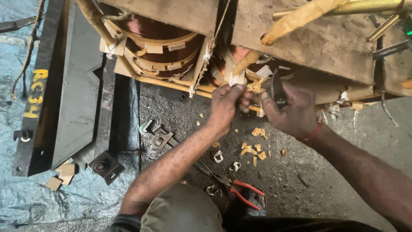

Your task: The person is repairing a wooden structure by cutting and removing small pieces of wood and string using pliers and a knife. They are working on a partially disassembled wooden frame with visible copper coils.

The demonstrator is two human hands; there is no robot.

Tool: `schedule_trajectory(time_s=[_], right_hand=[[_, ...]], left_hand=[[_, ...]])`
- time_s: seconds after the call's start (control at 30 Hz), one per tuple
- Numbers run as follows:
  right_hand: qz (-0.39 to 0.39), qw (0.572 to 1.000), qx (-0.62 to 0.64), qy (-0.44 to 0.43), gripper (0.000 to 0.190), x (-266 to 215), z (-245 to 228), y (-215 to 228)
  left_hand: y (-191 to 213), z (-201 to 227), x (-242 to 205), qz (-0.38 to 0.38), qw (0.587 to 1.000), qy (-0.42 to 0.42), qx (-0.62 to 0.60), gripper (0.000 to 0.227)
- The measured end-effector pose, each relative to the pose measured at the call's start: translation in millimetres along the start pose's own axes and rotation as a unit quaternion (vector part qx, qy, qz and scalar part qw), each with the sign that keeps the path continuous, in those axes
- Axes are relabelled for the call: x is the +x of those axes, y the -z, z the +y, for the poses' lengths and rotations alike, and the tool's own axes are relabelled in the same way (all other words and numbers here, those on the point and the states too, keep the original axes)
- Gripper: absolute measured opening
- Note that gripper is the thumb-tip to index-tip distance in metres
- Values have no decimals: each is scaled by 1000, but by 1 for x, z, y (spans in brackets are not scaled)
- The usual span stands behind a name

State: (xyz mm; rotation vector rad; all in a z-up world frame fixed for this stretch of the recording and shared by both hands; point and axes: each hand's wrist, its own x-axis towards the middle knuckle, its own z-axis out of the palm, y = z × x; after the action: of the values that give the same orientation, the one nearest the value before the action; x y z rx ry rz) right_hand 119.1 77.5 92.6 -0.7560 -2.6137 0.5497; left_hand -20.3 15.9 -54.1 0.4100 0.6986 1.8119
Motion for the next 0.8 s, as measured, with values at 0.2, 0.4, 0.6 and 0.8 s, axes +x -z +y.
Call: schedule_trajectory(time_s=[0.2,0.4,0.6,0.8], right_hand=[[-11,991,-6,137,28,18,-16,4],[-85,992,48,75,21,32,-24,8],[-78,971,-178,141,11,29,-18,-1],[-28,944,-202,260,17,16,1,-10]], left_hand=[[0,-7,-1,-11,998,-54,19,20],[0,-7,0,-5,999,-51,-15,18],[6,-1,2,-13,998,-6,-60,19],[10,-2,5,-3,1000,-5,-5,20]])
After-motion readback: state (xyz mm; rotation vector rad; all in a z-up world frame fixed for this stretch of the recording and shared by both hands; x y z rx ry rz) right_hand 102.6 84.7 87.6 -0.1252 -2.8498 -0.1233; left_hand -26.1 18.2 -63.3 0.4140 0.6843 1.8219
